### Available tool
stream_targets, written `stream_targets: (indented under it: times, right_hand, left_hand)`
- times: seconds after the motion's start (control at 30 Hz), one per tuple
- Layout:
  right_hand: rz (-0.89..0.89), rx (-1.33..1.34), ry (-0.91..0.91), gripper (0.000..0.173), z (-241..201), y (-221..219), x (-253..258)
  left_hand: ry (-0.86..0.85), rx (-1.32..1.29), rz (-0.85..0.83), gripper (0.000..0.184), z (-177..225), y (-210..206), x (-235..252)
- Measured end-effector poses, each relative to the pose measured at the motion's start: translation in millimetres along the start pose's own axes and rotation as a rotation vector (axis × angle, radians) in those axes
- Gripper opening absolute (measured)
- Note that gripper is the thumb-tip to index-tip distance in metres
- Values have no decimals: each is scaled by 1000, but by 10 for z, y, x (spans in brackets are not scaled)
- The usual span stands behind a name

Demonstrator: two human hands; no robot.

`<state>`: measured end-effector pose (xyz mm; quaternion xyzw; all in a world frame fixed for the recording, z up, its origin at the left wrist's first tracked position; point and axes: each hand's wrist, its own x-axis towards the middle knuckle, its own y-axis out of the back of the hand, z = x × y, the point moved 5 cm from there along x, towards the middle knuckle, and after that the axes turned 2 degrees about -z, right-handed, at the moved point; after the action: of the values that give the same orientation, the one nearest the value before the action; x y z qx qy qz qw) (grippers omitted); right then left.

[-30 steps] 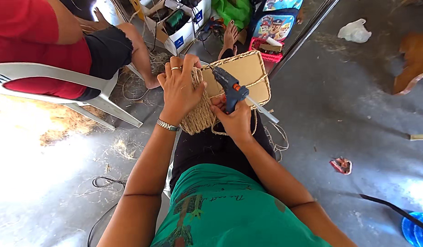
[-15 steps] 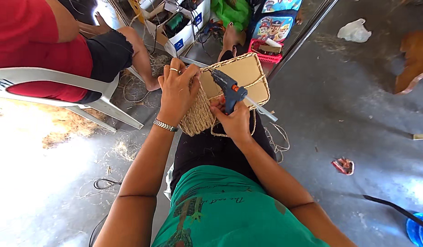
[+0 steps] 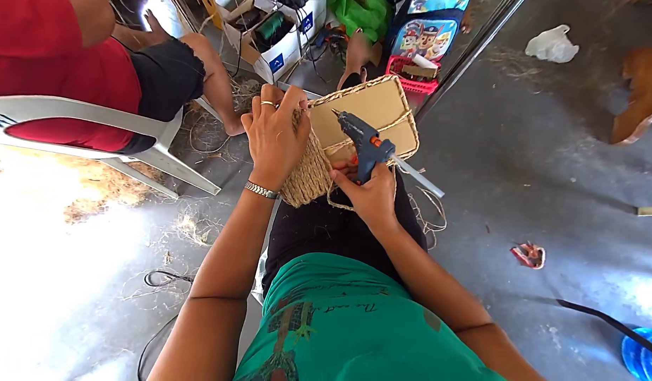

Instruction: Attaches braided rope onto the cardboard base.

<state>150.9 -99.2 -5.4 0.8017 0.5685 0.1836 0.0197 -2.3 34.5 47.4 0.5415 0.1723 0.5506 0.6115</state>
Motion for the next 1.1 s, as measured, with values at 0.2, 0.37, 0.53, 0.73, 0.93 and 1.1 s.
stream_targets:
  times: [0.2, 0.37, 0.53, 0.73, 0.93, 1.1]
  right_hand:
    - [31, 1, 18, 46, 36, 8, -208]
    - [17, -136, 50, 52, 52, -34, -240]
    - [15, -217, 49, 44, 51, -74, -270]
    - [71, -106, 105, 30, 72, 1, -326]
    - [71, 130, 108, 21, 137, 53, -381]
    - [49, 134, 51, 19, 184, 3, -376]
  left_hand:
    - [-12, 20, 36, 22, 51, -16, -30]
    - [-13, 12, 52, 22, 56, -9, -47]
    - [-4, 30, 51, 23, 62, -14, -37]
    - [5, 29, 67, 23, 13, -15, -35]
    - [-10, 13, 56, 24, 29, -5, -41]
    - [-25, 16, 59, 23, 37, -12, -31]
